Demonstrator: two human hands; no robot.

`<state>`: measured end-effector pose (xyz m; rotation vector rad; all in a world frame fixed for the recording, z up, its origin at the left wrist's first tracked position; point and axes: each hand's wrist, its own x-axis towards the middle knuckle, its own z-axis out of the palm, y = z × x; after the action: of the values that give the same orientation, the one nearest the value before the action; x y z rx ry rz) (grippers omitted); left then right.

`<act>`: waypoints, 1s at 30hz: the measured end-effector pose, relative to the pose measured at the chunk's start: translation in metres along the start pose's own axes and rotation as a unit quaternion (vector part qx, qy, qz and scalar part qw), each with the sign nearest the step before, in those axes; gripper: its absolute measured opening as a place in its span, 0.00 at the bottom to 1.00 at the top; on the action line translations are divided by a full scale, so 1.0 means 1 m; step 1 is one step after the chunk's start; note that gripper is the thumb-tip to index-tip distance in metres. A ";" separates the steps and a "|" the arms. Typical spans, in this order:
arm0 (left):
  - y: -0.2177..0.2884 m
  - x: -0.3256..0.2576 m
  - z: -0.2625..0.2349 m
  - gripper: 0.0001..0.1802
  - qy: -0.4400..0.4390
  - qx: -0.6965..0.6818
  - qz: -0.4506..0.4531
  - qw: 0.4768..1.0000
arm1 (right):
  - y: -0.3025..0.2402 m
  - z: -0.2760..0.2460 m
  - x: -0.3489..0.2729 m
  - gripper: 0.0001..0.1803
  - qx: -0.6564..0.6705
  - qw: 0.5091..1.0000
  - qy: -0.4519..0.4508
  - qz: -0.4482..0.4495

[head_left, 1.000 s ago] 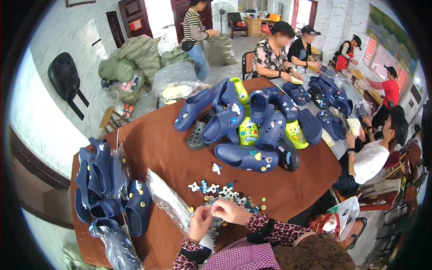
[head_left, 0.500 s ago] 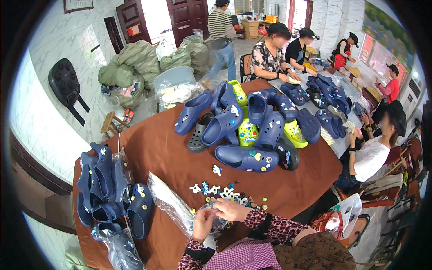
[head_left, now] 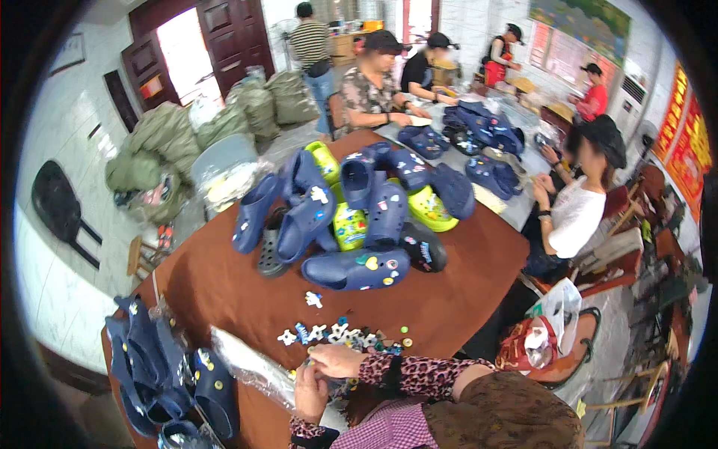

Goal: Attaching decorative charms to blue clog-style shoes in a manufacturing facility.

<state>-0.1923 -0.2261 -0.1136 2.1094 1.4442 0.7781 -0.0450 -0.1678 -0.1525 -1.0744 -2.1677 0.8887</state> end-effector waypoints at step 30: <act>-0.046 -0.004 0.006 0.18 -0.056 -0.009 0.091 0.994 | 0.001 -0.001 0.000 0.10 0.058 0.990 0.073 0.110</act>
<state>-0.2207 -0.2140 -0.1488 2.2557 1.1946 0.7236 -0.0441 -0.1673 -0.1530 -1.2947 -1.8807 0.9867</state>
